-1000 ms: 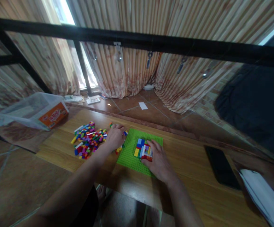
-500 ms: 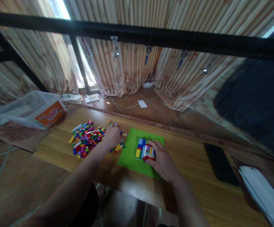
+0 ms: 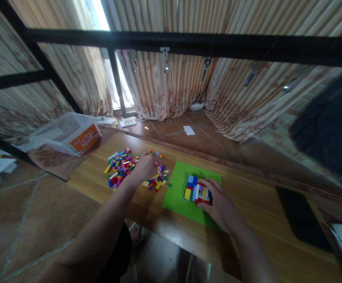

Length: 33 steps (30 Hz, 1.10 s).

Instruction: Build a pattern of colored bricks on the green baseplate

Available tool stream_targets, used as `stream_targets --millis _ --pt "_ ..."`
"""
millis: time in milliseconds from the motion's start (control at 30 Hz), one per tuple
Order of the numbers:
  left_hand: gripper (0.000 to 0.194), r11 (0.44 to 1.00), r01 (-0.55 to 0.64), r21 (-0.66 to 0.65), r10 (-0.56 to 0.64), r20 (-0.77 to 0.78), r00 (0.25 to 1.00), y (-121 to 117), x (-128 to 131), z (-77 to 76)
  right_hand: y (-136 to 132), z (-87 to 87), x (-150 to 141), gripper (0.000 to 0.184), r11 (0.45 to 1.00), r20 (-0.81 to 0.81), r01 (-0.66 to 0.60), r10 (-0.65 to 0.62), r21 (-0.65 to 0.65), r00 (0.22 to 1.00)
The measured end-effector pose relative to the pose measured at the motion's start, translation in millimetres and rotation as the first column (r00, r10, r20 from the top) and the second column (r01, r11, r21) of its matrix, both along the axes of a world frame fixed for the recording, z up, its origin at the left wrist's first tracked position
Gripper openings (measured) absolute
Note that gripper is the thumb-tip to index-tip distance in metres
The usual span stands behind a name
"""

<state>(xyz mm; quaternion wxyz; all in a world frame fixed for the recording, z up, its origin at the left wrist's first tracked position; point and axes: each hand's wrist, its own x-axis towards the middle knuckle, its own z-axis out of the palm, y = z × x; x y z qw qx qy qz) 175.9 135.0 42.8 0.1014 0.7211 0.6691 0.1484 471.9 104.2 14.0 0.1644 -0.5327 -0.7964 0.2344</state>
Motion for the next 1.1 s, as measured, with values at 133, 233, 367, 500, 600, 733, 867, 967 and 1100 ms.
stream_targets --millis 133,233,367,500,600,733,867,967,1100 --pt "0.032 0.998 -0.062 -0.009 0.062 0.035 0.997 -1.3 -7.2 4.4 0.1 1.5 -5.8 0.061 0.999 -0.004 -0.021 0.021 0.031 1.000" --pt "0.031 1.000 -0.013 0.016 0.012 0.072 0.997 -1.8 -8.0 6.3 1.3 5.1 -8.8 0.060 0.995 -0.004 -0.020 0.021 0.093 1.000" --pt "0.031 0.997 -0.001 0.073 -0.008 0.122 0.992 -0.5 -9.4 6.3 3.0 8.7 -11.1 0.061 0.977 0.011 0.006 -0.009 0.211 1.000" --pt "0.029 0.998 -0.022 0.058 0.015 0.113 0.993 -0.4 -10.9 6.5 2.5 6.7 -10.2 0.059 0.981 0.060 -0.025 0.013 0.194 0.998" --pt "0.028 0.998 -0.022 0.058 0.015 0.119 0.993 -0.9 -11.5 6.0 1.5 5.4 -5.0 0.059 0.988 0.067 -0.023 0.012 0.155 0.998" --pt "0.028 0.998 -0.021 0.062 0.014 0.114 0.993 -1.4 -13.6 6.7 0.9 3.9 6.6 0.059 0.992 0.042 -0.035 0.030 0.121 0.999" --pt "0.027 0.997 -0.043 0.057 0.036 0.127 0.991 -2.6 -19.5 11.9 1.3 -0.5 12.5 0.057 0.993 0.046 -0.043 0.038 0.109 0.998" --pt "0.026 0.993 -0.098 0.071 0.086 0.154 0.984 -3.7 -25.8 15.4 2.1 -3.6 9.7 0.059 0.993 0.047 -0.050 0.045 0.105 0.998" --pt "0.024 0.985 -0.150 0.082 0.129 0.218 0.967 -6.4 -34.9 16.3 4.1 -6.1 5.2 0.060 0.994 0.037 -0.054 0.051 0.098 0.998"
